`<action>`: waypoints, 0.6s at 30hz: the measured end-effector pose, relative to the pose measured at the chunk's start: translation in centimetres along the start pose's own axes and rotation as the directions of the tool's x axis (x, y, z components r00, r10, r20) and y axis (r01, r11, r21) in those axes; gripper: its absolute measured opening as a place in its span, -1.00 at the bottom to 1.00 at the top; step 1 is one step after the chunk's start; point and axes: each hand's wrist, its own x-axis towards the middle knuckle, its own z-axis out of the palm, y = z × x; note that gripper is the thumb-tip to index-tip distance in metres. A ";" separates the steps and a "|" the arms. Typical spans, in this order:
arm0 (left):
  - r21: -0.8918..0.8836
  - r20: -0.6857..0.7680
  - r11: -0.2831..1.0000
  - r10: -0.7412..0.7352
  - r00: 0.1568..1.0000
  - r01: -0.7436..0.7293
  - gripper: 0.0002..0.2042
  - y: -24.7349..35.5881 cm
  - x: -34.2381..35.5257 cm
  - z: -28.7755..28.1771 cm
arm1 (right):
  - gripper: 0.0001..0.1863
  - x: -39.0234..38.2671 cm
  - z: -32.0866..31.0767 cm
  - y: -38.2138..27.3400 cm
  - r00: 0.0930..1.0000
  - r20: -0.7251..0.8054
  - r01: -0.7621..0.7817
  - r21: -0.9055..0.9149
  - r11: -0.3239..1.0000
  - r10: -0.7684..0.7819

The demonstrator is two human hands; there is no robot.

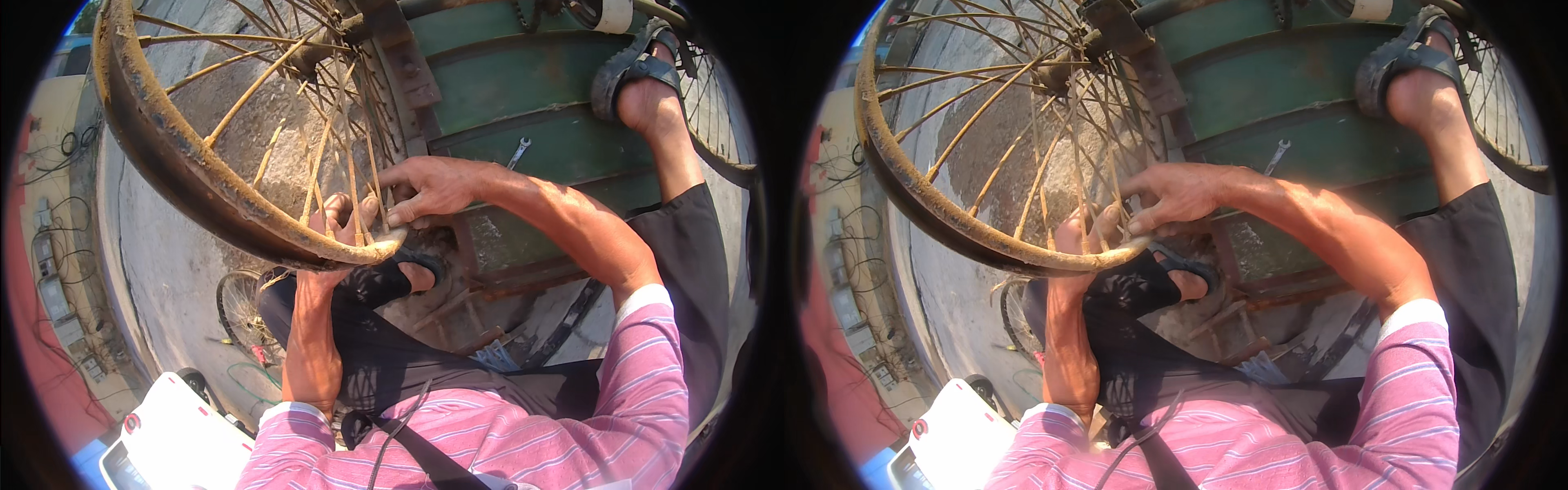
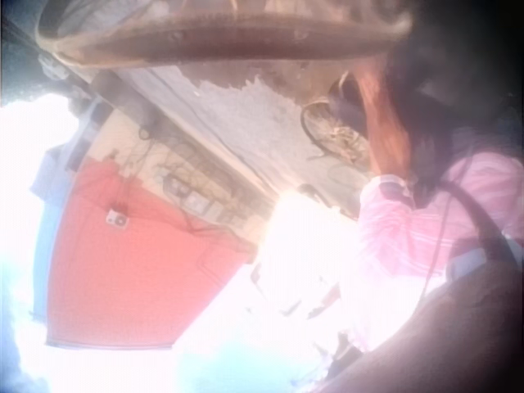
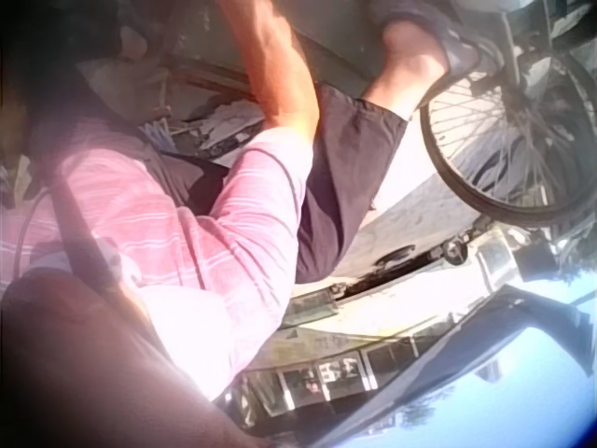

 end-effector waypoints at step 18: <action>0.139 0.136 0.983 0.098 0.986 -0.117 -0.58 0.6 0.1 -0.2 | -0.38 0.1 0.6 1.1 0.973 -0.146 0.124 -0.330 0.936 -0.180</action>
